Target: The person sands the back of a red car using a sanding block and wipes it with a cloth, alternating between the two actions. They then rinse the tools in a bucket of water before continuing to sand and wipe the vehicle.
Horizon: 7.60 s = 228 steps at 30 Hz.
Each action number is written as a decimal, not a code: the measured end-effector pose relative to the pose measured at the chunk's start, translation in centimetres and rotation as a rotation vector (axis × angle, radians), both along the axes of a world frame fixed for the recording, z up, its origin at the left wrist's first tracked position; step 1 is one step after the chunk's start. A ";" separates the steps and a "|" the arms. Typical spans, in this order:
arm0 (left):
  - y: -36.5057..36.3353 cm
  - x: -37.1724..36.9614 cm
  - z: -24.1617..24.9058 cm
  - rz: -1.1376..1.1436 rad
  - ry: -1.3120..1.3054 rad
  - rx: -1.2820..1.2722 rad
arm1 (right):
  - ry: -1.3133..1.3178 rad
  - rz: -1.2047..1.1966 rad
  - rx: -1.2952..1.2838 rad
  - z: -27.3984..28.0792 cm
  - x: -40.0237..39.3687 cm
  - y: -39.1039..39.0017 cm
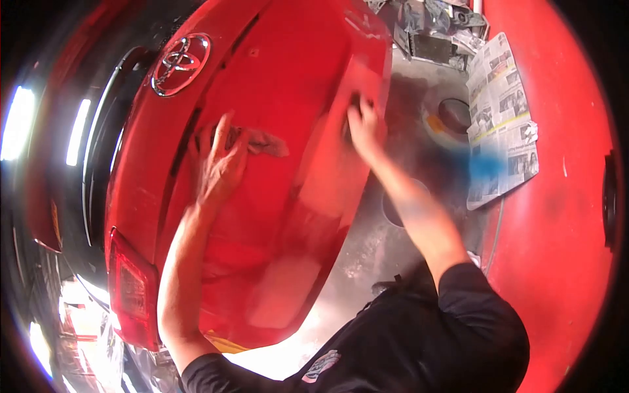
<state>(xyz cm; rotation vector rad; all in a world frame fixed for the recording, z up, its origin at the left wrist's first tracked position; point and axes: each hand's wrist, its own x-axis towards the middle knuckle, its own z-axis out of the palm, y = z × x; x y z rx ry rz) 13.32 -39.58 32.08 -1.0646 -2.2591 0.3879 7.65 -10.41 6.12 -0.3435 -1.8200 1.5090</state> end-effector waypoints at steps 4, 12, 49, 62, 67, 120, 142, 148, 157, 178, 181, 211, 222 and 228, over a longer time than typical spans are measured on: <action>0.5 -0.2 -0.7 0.009 -0.083 -0.041 | -0.246 0.057 0.017 2.3 -3.1 3.5; 0.9 -1.5 -0.2 -0.057 -0.076 -0.004 | 0.009 0.185 -0.265 -1.3 -3.5 0.2; 1.1 -2.0 0.1 -0.077 -0.247 0.101 | 0.335 -0.089 0.062 0.5 -13.1 4.4; 1.9 -1.8 0.6 -0.047 -0.214 0.051 | -0.188 0.223 -0.098 -0.4 -11.6 9.6; 2.2 -2.5 0.1 -0.038 -0.221 0.095 | -0.069 -0.136 0.353 -2.4 3.0 4.1; 3.5 -3.3 0.1 0.035 -0.106 -0.006 | -0.036 0.020 -0.038 -3.0 -9.1 8.2; 2.5 -3.2 0.0 -0.008 -0.158 0.079 | -0.062 0.078 0.216 -0.3 6.0 1.5; 2.3 -3.2 -0.1 -0.035 -0.131 0.041 | 0.094 -0.045 0.163 1.5 -17.1 9.7; 2.4 -4.4 -0.1 -0.099 -0.069 0.050 | 0.235 0.080 -0.120 -1.3 -6.0 3.2; 4.6 -3.8 0.3 -0.008 -0.117 0.047 | -0.061 -0.090 0.247 -3.4 -0.9 7.0; 4.2 -3.7 0.6 0.009 -0.079 0.010 | -0.081 -0.032 0.153 -4.1 -1.4 6.3; 4.4 -4.1 0.3 0.048 -0.126 -0.033 | -0.552 0.058 0.094 0.3 -13.1 16.9; 4.1 -3.8 -0.1 0.017 -0.115 -0.043 | -0.306 0.096 0.022 -0.2 -13.1 12.2; 4.4 -3.9 0.0 0.007 -0.075 -0.012 | -0.214 0.002 0.136 -3.8 2.3 4.0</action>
